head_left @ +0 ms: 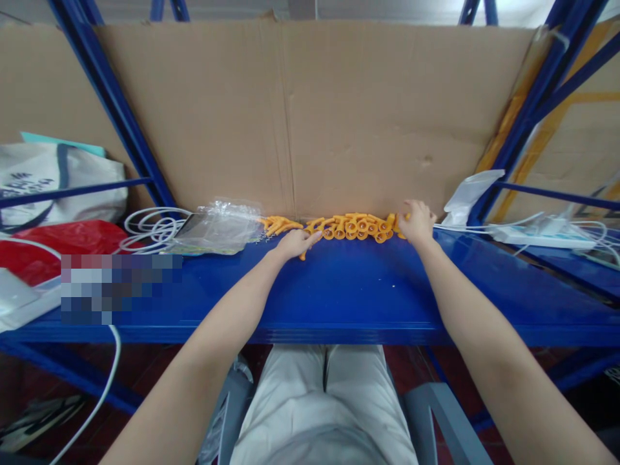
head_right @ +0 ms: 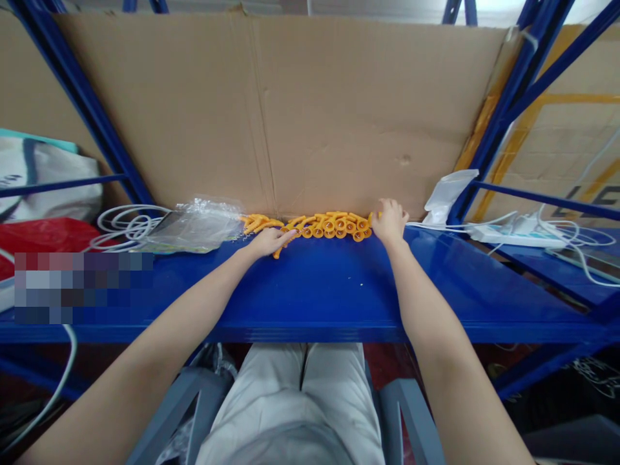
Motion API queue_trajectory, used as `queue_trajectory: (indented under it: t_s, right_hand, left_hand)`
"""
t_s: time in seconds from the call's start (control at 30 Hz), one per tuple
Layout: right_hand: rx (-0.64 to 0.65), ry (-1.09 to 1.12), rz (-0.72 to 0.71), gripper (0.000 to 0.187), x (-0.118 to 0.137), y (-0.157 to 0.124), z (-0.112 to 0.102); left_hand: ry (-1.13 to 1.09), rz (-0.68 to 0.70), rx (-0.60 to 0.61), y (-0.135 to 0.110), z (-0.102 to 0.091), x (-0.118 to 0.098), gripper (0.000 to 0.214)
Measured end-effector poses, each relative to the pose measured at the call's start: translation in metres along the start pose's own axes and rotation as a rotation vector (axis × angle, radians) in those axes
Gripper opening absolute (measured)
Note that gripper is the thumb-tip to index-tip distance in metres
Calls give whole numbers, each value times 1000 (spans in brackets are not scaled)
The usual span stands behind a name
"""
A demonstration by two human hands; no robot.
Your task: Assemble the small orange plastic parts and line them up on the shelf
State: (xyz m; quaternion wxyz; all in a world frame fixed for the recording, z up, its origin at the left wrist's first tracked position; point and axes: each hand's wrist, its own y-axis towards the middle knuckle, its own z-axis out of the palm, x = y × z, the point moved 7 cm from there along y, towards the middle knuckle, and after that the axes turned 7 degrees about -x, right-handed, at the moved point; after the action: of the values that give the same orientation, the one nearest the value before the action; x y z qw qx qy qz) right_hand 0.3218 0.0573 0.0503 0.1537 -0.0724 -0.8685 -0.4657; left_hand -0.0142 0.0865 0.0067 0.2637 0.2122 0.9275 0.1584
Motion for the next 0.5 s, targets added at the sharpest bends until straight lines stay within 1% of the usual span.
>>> queue_trajectory:
  t_s: [0.1,0.17,0.23,0.37,0.43,0.5]
  right_hand:
    - [20,-33,126,46,-29,-3,-3]
    - [51,-77,195,47,-40,-5,-5]
    - [116,-143,251,46,-45,-8,-5]
    - [307,-217,318,44,-48,-18,1]
    - [344,-229,326,46,-53,-20,4]
    - [325,-240,302,44,-59,-18,8]
  left_hand:
    - [-8,14,22,-1,1,-2,65]
    - [-21,23,34,-1,2,-3,63]
    - [-26,14,45,-2,3,-3,63]
    - [-30,6,58,-1,5,-2,65]
    - [-20,17,64,-1,5,-3,66]
    - [-8,23,71,-1,5,-4,67]
